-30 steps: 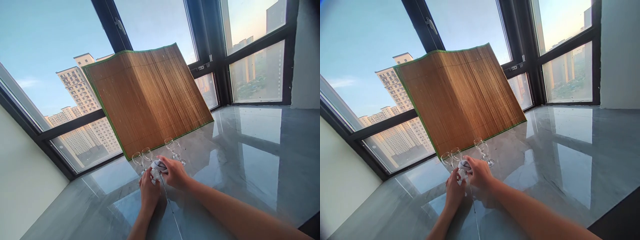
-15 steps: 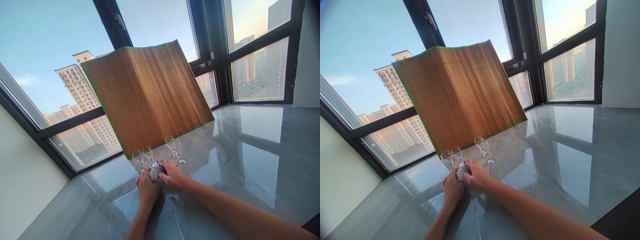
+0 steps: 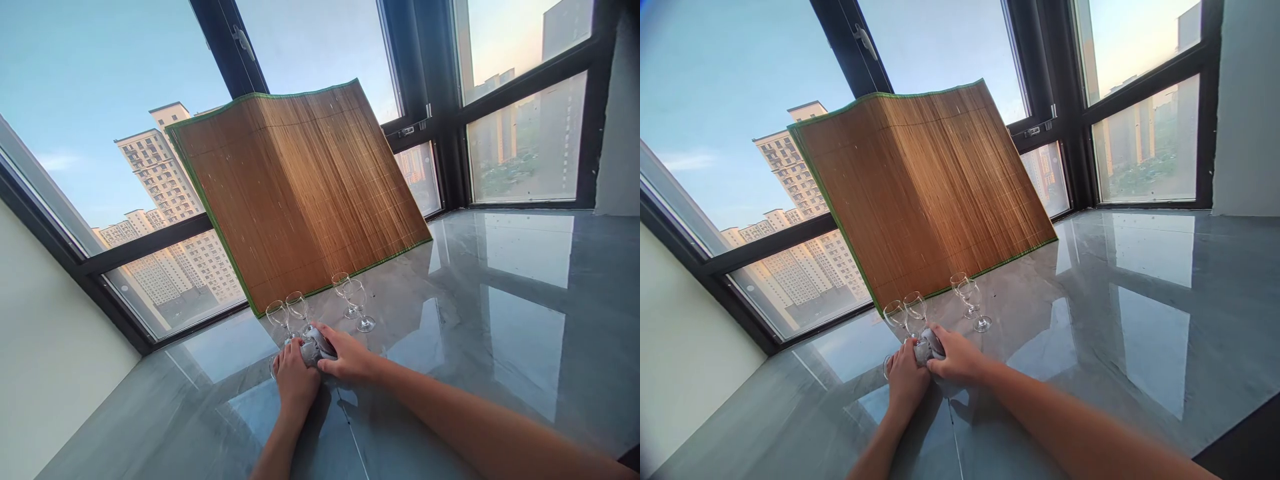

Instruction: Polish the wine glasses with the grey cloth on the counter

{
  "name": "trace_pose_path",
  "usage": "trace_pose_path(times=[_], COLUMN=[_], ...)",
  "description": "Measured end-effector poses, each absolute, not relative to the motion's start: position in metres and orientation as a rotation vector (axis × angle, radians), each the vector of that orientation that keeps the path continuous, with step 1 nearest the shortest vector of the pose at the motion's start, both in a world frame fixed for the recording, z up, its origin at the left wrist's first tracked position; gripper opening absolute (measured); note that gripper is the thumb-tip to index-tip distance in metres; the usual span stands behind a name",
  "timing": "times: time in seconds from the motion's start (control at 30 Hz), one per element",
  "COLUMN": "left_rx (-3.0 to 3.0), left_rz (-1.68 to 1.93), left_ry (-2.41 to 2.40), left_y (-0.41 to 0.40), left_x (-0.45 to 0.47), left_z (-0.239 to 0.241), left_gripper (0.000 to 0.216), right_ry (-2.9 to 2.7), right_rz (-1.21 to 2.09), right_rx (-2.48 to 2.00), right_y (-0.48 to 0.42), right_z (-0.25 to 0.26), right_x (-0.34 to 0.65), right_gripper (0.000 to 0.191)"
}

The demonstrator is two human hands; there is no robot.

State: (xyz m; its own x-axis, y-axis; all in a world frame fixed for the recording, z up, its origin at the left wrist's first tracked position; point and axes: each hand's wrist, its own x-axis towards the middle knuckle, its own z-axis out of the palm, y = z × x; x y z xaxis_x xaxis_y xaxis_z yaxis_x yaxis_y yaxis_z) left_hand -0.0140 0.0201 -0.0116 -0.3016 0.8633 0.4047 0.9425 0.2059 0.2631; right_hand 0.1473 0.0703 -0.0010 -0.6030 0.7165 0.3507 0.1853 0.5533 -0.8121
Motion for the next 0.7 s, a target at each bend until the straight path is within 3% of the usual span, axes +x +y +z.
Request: trace_pose_path(times=[0.53, 0.7], left_rx=[-1.771, -1.806], left_rz=[-0.856, -0.977], left_ry=[-2.304, -2.219], left_y=[0.0179, 0.0175], left_x=[-0.0124, -0.0113], left_z=[-0.01, -0.0106], left_gripper=[0.04, 0.032], right_ry=[-2.02, -1.99], right_rz=[1.045, 1.135], right_rx=[-0.663, -0.612], right_y=[0.0672, 0.0663], right_z=[-0.0008, 0.0043], right_x=[0.1478, 0.1483], right_gripper=[0.071, 0.08])
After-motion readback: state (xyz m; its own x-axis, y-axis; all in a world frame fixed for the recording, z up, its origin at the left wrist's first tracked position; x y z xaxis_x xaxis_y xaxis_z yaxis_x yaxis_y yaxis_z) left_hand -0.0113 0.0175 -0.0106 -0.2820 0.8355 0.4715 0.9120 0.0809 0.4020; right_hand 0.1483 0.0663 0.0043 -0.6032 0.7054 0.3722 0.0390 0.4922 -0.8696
